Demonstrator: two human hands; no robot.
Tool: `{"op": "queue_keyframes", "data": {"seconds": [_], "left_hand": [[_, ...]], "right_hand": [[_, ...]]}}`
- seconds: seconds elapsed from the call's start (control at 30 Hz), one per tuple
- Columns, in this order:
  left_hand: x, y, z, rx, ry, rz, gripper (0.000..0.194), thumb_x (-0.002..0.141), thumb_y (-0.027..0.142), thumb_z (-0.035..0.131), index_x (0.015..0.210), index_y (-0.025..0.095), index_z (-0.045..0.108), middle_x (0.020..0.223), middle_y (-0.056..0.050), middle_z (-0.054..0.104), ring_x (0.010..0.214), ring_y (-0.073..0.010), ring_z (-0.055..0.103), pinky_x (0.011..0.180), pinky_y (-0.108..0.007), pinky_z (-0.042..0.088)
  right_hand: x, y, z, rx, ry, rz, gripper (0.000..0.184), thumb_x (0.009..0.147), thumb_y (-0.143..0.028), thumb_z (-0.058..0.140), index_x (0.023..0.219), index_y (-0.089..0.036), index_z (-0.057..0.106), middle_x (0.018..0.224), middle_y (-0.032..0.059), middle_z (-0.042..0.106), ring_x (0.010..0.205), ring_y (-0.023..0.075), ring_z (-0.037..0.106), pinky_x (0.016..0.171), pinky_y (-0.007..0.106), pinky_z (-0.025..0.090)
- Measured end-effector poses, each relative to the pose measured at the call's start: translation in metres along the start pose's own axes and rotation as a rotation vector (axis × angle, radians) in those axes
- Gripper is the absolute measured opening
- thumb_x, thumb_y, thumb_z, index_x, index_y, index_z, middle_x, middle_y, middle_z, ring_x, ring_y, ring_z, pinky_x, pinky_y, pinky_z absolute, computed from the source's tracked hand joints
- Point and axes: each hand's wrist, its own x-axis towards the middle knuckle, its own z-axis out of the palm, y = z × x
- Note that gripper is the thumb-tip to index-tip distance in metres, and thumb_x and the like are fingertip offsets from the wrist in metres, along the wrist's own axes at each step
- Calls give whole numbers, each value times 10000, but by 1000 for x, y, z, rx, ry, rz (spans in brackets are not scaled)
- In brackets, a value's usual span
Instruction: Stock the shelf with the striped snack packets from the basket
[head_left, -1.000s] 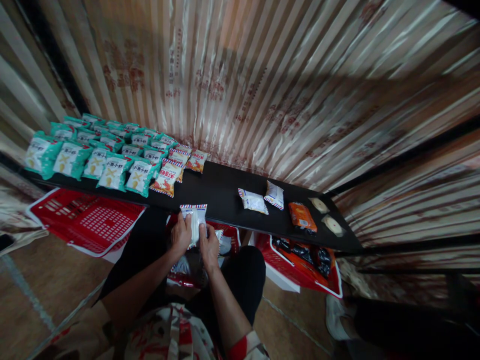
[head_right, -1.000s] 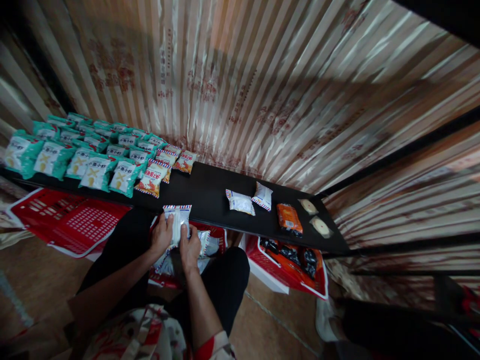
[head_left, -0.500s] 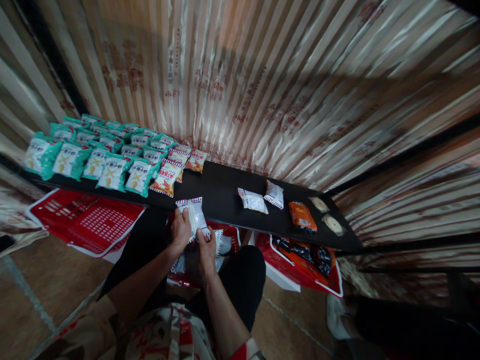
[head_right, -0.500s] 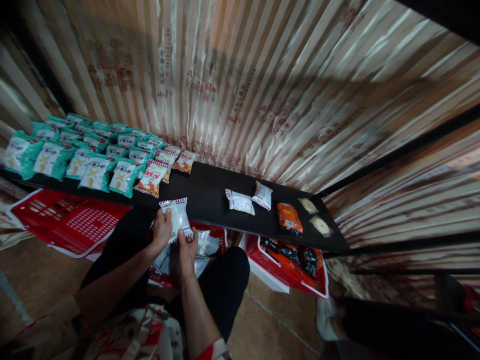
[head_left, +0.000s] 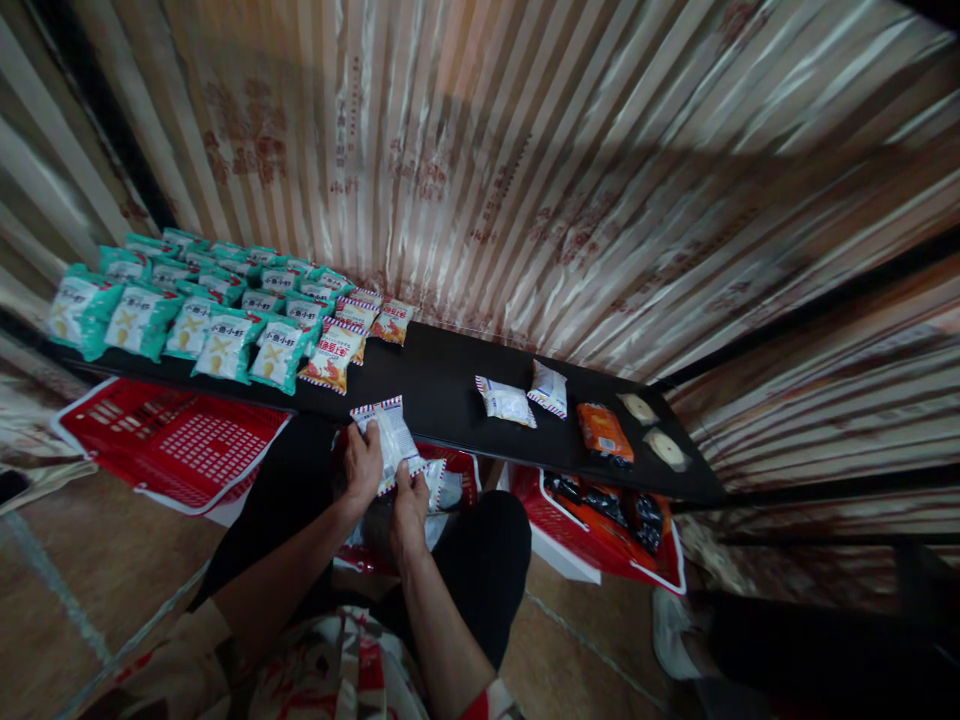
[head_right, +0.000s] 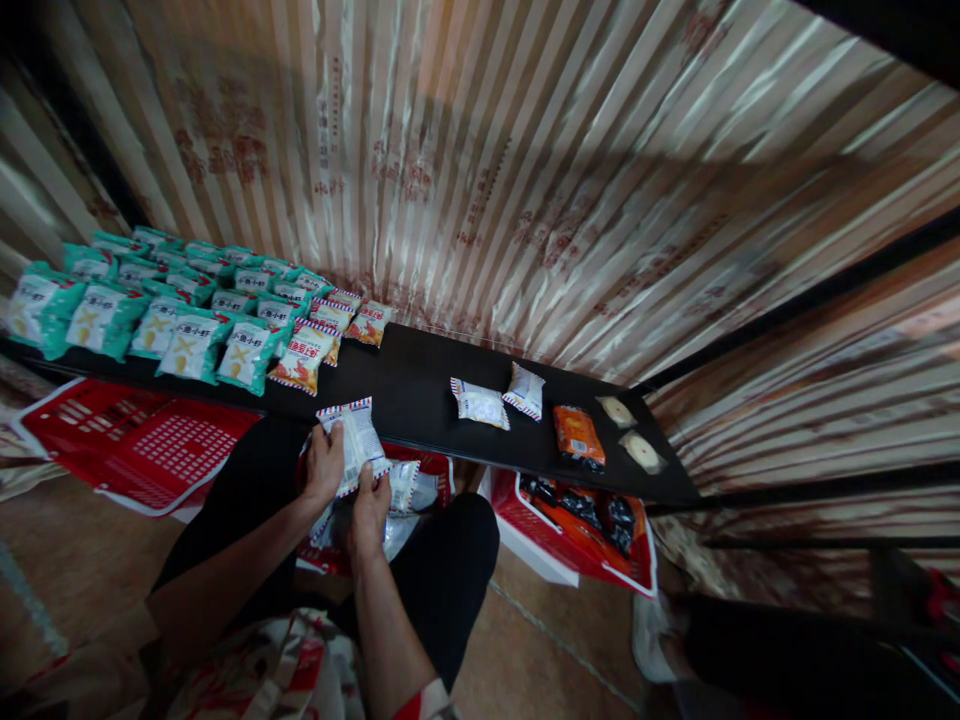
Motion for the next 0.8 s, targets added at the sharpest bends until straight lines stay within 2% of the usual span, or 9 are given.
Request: {"op": "queue_keyframes", "data": {"seconds": [0.13,0.23,0.4,0.53,0.67,0.8], "left_hand": [[-5,-1,-3,-86,-52,-45,269,909,344,366,1031,154,513,996,-157,656,951,-259,629,766,-318,456],[-9,-7,-5,-152,-59,-34,224,882,361,408,962,180,511,942,-132,660,948,-260,627,765,-322,457],[-11,-22,-2,-345,-88,-2,193,804,378,499,859,194,510,816,-77,654,800,-234,635,707,-317,469],[-10,-34,0,-531,-129,5,310,732,389,586,947,175,521,823,-52,639,762,-204,624,665,-299,483],[-12,-36,-6,-744,-257,-16,502,678,379,643,1109,187,474,948,-51,620,808,-185,617,651,-278,496],[-18,-29,-19,-844,-380,-75,484,634,398,692,1018,165,512,898,-36,625,787,-174,618,661,-274,504]], "right_hand": [[5,6,-3,-38,52,-13,416,763,-552,490,887,-165,578,857,67,683,776,177,620,726,283,482],[10,11,-6,-60,66,-4,433,779,-554,434,901,-161,569,880,88,679,782,191,625,730,300,488],[18,16,-14,-104,108,-10,451,801,-540,346,904,-156,560,926,121,668,821,207,630,760,316,489],[25,15,-23,-252,105,-67,489,824,-545,284,916,-157,566,956,135,662,854,217,627,763,321,482],[29,11,-30,-424,124,-150,546,830,-574,235,889,-155,581,894,139,667,816,224,623,743,321,478],[31,4,-36,-526,105,-246,570,848,-572,217,878,-147,596,882,147,669,810,225,617,733,320,468]]}}
